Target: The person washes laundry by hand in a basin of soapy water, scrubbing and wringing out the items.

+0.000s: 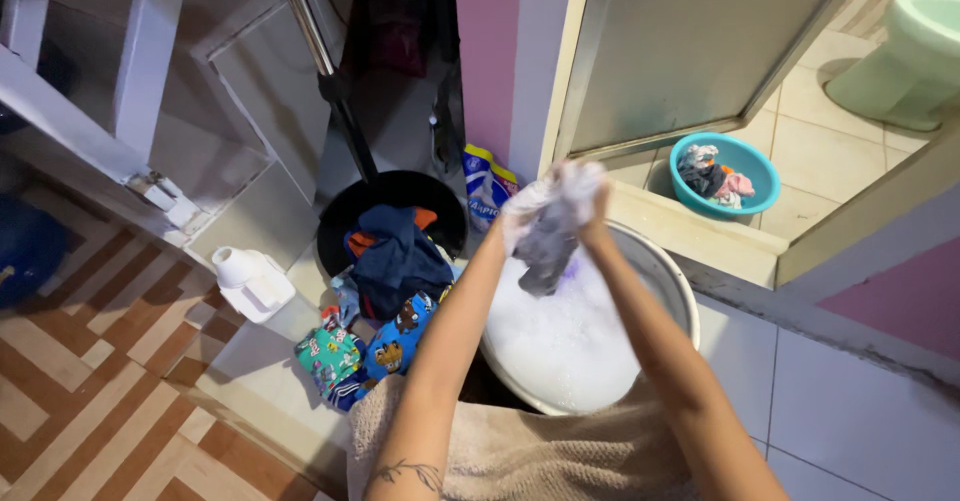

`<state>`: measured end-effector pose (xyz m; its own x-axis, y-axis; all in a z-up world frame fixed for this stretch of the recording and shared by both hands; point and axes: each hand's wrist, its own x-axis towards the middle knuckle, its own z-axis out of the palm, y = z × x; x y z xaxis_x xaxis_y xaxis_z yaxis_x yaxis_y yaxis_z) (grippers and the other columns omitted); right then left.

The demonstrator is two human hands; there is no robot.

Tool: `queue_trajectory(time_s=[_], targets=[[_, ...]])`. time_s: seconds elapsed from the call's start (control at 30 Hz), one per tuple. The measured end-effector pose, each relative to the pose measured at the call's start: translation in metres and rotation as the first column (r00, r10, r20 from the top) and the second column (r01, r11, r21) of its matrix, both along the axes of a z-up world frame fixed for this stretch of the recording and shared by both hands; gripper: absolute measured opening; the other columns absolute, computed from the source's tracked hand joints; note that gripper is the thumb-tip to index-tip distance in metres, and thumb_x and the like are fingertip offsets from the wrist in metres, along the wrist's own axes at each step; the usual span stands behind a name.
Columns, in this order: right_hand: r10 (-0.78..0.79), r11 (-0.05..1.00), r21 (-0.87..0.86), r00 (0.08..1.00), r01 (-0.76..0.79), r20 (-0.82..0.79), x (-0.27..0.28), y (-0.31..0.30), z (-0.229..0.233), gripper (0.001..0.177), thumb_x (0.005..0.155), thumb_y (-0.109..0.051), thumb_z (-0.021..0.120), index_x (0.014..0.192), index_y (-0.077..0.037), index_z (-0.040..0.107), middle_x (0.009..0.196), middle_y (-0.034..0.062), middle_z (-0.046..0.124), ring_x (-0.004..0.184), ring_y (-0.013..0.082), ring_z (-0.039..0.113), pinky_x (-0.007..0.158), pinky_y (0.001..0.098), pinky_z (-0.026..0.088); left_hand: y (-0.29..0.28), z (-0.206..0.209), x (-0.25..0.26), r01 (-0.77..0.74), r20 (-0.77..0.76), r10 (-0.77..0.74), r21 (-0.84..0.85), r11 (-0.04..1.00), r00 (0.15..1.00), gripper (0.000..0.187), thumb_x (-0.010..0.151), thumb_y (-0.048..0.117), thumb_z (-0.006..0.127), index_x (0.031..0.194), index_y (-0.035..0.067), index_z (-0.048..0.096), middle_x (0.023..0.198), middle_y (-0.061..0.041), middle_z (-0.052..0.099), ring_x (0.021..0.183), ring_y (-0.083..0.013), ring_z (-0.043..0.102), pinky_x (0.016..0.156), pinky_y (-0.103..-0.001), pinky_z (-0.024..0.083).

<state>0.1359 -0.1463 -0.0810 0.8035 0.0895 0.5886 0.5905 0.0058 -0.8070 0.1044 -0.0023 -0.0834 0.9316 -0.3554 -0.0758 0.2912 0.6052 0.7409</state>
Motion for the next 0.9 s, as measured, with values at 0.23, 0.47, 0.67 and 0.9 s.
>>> queue_trajectory(time_s=[0.23, 0.47, 0.67, 0.9], targets=[[0.626, 0.76, 0.599, 0.529, -0.251, -0.573, -0.015, -0.052, 0.044, 0.038, 0.095, -0.043, 0.07, 0.108, -0.008, 0.062, 0.096, 0.0067, 0.068, 0.085, 0.0195, 0.067, 0.077, 0.0381, 0.058, 0.041, 0.059, -0.031, 0.214, 0.234, -0.329, 0.411, 0.886, 0.915, 0.04, 0.094, 0.013, 0.076, 0.13, -0.004, 0.069, 0.12, -0.01, 0.073, 0.106, -0.0148, 0.068, 0.096, -0.03, 0.054], [0.544, 0.55, 0.018, 0.342, -0.835, -0.766, -0.033, -0.063, 0.027, 0.053, 0.08, -0.018, 0.078, 0.127, -0.005, 0.059, 0.119, 0.0053, 0.069, 0.106, 0.0156, 0.065, 0.097, 0.0316, 0.049, 0.041, 0.077, -0.073, -0.144, 0.034, 0.162, -0.31, 0.94, 0.986, 0.037, 0.098, 0.016, 0.07, 0.13, -0.001, 0.067, 0.12, -0.008, 0.071, 0.106, -0.0145, 0.066, 0.093, -0.029, 0.052], [0.652, 0.746, 0.553, 0.574, -0.37, -0.495, -0.023, -0.062, 0.006, 0.024, 0.094, -0.018, 0.072, 0.107, -0.001, 0.061, 0.098, 0.0032, 0.063, 0.086, 0.0136, 0.058, 0.08, 0.0315, 0.046, 0.022, 0.066, -0.083, -0.28, -0.055, 0.283, -0.412, 0.867, 0.958, 0.034, 0.101, 0.018, 0.066, 0.131, 0.003, 0.065, 0.12, -0.007, 0.069, 0.106, -0.0143, 0.064, 0.09, -0.028, 0.051], [-0.169, 0.979, -0.13, 0.982, 0.158, -0.078, -0.029, -0.011, -0.031, 0.022, 0.087, -0.019, 0.077, 0.098, -0.007, 0.062, 0.089, 0.0039, 0.066, 0.081, 0.0158, 0.062, 0.088, 0.041, 0.051, -0.049, -0.003, -0.046, -0.219, 0.013, 0.242, -0.384, 0.897, 0.97, 0.03, 0.104, 0.021, 0.061, 0.131, 0.007, 0.063, 0.12, -0.005, 0.066, 0.107, -0.0139, 0.061, 0.087, -0.027, 0.05]])
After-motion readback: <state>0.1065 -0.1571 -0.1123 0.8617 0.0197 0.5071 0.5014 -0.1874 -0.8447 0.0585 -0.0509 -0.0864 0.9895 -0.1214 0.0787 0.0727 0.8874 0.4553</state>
